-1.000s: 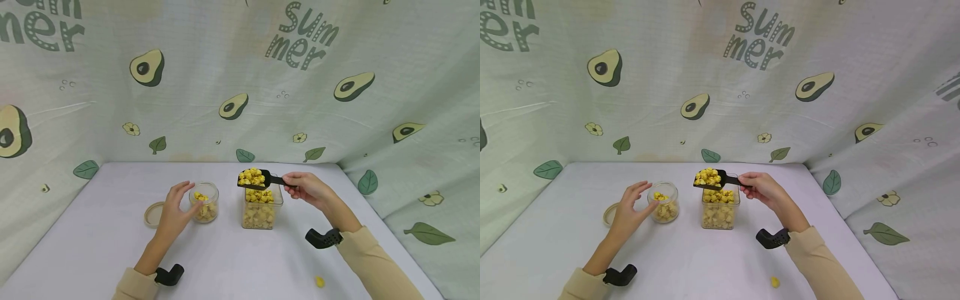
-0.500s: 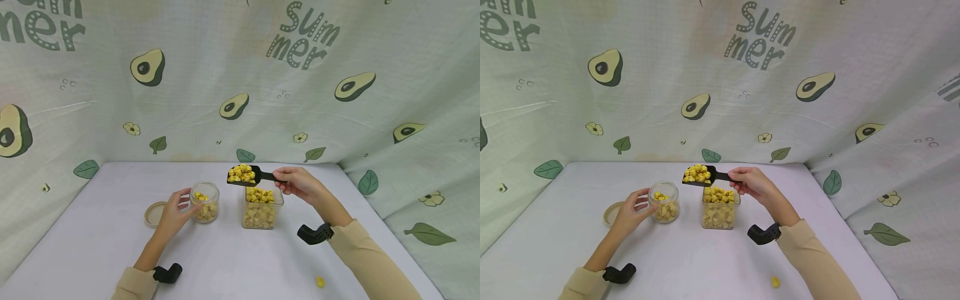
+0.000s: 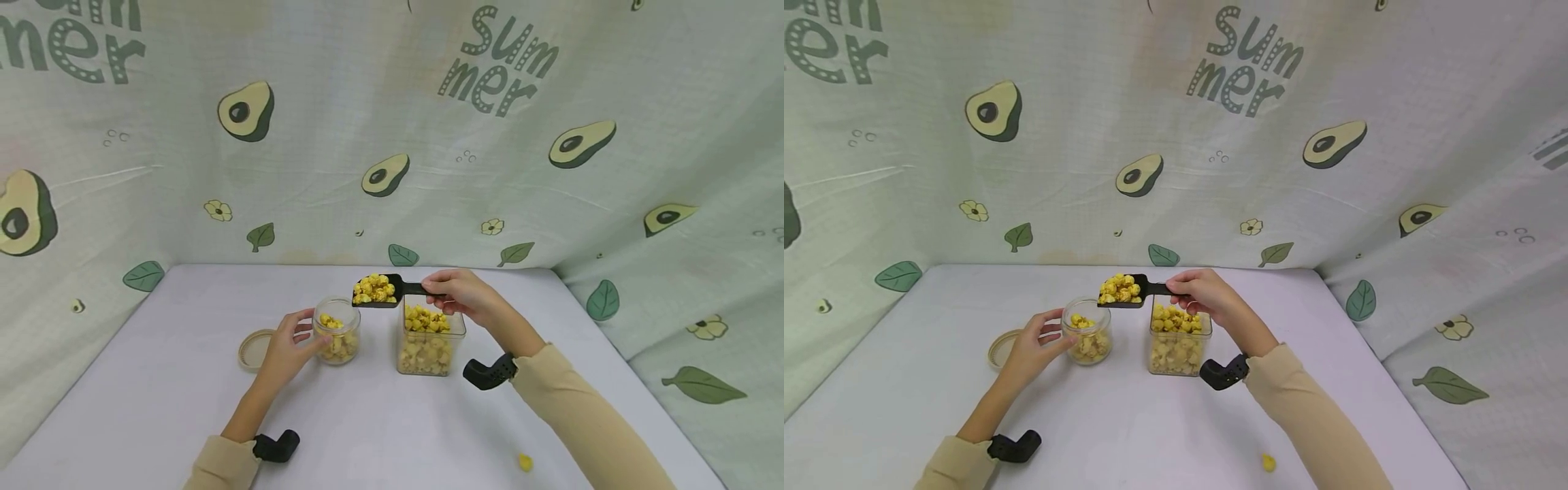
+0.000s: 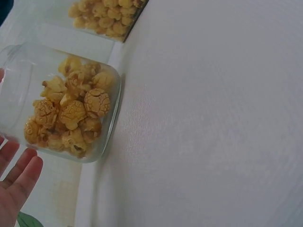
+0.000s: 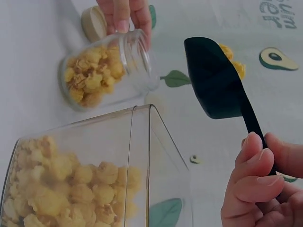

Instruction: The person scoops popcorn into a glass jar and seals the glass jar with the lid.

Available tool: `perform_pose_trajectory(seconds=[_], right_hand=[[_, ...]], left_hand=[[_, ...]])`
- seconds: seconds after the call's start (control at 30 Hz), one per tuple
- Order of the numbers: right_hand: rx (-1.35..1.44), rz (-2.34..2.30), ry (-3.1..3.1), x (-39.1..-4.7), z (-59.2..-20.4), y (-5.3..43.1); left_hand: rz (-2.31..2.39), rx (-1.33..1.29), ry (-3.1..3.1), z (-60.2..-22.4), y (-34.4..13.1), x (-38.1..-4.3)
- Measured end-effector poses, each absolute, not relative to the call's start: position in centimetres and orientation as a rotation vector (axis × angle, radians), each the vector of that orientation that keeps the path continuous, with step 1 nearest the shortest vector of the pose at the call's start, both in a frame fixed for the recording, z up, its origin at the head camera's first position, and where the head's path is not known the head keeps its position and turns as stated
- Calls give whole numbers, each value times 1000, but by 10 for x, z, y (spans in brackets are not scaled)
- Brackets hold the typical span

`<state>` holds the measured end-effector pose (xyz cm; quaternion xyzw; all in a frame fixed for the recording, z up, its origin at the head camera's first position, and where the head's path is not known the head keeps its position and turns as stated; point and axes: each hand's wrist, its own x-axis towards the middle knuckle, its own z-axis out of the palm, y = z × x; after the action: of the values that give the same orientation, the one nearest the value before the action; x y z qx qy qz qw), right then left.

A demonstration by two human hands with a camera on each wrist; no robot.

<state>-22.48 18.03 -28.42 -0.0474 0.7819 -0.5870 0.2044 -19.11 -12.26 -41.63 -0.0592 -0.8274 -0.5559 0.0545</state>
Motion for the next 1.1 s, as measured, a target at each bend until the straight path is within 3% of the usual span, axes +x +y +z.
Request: perform_pose_trajectory(seconds=[1.1], right_hand=[[-141,-1294,2533,-238,-278,139]], left_hand=[[-1633,-155,-2545,-417,-121,-190]])
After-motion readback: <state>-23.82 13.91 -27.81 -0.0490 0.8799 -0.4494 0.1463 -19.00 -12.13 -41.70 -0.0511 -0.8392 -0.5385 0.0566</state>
